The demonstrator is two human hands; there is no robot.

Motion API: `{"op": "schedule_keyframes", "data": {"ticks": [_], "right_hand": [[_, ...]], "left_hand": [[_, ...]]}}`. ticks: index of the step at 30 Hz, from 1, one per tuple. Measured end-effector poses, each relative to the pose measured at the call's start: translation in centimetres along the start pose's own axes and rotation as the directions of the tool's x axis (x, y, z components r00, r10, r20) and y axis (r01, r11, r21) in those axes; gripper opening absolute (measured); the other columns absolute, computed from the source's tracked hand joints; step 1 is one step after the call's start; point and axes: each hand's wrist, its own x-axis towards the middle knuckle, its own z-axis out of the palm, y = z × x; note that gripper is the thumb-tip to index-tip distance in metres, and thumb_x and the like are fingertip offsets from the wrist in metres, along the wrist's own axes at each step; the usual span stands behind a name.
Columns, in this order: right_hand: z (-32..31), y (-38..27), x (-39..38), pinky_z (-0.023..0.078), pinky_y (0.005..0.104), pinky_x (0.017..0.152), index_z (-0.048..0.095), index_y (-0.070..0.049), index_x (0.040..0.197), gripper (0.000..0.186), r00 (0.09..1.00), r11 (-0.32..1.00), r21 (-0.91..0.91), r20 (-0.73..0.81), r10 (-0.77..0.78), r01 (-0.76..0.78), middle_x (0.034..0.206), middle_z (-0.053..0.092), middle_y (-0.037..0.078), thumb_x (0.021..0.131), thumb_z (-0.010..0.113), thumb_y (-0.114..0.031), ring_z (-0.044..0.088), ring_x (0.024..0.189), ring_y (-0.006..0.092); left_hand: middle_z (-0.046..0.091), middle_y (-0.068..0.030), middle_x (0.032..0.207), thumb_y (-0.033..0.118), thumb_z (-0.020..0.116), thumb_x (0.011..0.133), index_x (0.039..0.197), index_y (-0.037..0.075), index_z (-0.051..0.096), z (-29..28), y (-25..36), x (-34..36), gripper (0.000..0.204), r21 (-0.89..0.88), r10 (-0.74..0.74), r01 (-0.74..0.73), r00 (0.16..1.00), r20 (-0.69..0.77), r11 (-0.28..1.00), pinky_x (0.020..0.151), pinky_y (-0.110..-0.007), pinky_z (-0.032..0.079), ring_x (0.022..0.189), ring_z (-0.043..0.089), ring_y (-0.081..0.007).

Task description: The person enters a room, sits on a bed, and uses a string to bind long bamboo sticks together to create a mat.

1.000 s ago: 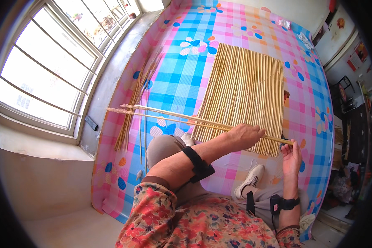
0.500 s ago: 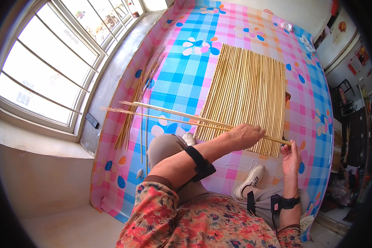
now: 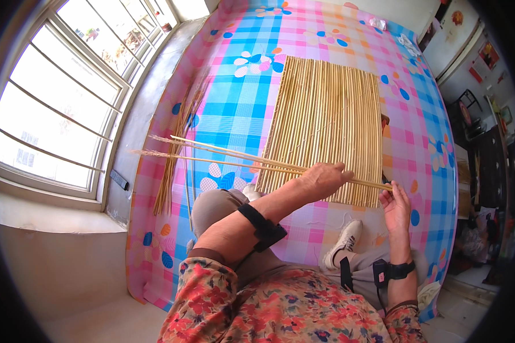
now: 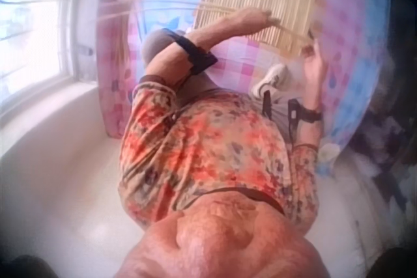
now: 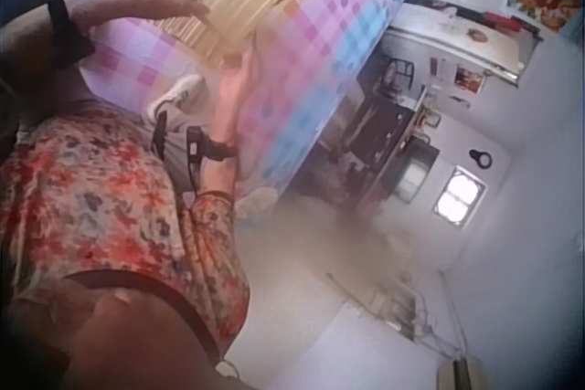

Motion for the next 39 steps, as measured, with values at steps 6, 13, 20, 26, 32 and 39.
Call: {"op": "schedule_keyframes", "data": {"ticks": [6, 13, 20, 26, 32, 39], "right_hand": [[-0.4, 0.3, 0.3, 0.053, 0.0273, 0.064, 0.053, -0.006, 0.101, 0.017, 1.000, 0.999, -0.032, 0.024, -0.005, 0.005, 0.085, 0.058, 0.005, 0.086, 0.055, -0.013, 0.057, 0.070, 0.0114], [-0.4, 0.3, 0.1, 0.052, 0.0269, 0.062, 0.054, -0.008, 0.099, 0.015, 0.999, 1.000, -0.010, -0.035, -0.013, 0.013, 0.082, 0.058, 0.003, 0.086, 0.056, -0.014, 0.057, 0.068, 0.0109], [-0.5, 0.8, 0.0, 0.052, 0.0269, 0.058, 0.054, -0.009, 0.094, 0.012, 0.999, 1.000, -0.027, -0.037, -0.002, 0.001, 0.074, 0.058, 0.001, 0.085, 0.058, -0.015, 0.057, 0.064, 0.0109], [0.2, 0.7, -0.5, 0.053, 0.0278, 0.056, 0.053, -0.008, 0.093, 0.012, 0.997, 0.998, -0.057, -0.071, 0.000, -0.004, 0.073, 0.057, 0.002, 0.084, 0.059, -0.015, 0.057, 0.061, 0.0115], [0.6, 0.6, -0.9, 0.053, 0.0281, 0.058, 0.052, -0.008, 0.092, 0.013, 0.998, 0.998, -0.058, -0.060, 0.000, -0.004, 0.073, 0.057, 0.002, 0.084, 0.059, -0.015, 0.058, 0.062, 0.0118], [0.6, 0.8, -0.8, 0.054, 0.0276, 0.059, 0.052, -0.008, 0.092, 0.012, 0.999, 0.999, -0.040, -0.033, -0.024, 0.023, 0.073, 0.057, 0.002, 0.085, 0.058, -0.016, 0.058, 0.064, 0.0111]], "left_hand": [[0.054, -0.0120, 0.090, 0.012, 0.049, 0.082, 0.105, 0.008, 0.052, 0.1, -0.7, -0.2, 0.023, -0.069, -0.033, 0.036, 0.999, 0.042, 0.997, 0.065, -0.039, 0.050, 0.074, 0.060, -0.0299], [0.053, -0.0117, 0.085, 0.005, 0.050, 0.078, 0.103, 0.006, 0.050, -0.2, 0.0, -0.6, 0.025, 0.066, 0.039, -0.034, 0.997, -0.072, 0.997, 0.067, -0.038, 0.050, 0.081, 0.059, -0.0284], [0.055, -0.0111, 0.081, 0.006, 0.050, 0.077, 0.100, 0.002, 0.049, 0.6, -0.6, -0.5, 0.023, 0.093, 0.058, -0.052, 0.996, -0.068, 0.994, 0.064, -0.039, 0.051, 0.078, 0.060, -0.0285], [0.056, -0.0107, 0.078, 0.006, 0.050, 0.077, 0.097, 0.003, 0.049, 0.6, -0.7, -0.7, 0.020, 0.119, 0.044, -0.037, 0.997, -0.057, 0.992, 0.063, -0.038, 0.051, 0.076, 0.061, -0.0283], [0.058, -0.0123, 0.083, 0.005, 0.051, 0.077, 0.090, 0.002, 0.051, 0.5, -0.6, -0.7, 0.014, 0.122, 0.080, -0.066, 0.991, -0.110, 0.990, 0.072, -0.036, 0.049, 0.085, 0.059, -0.0271], [0.054, -0.0101, 0.081, 0.004, 0.049, 0.078, 0.096, 0.005, 0.049, 0.7, -0.7, -0.7, 0.018, 0.096, 0.016, -0.010, 0.998, -0.063, 0.995, 0.072, -0.038, 0.047, 0.083, 0.058, -0.0271]]}}
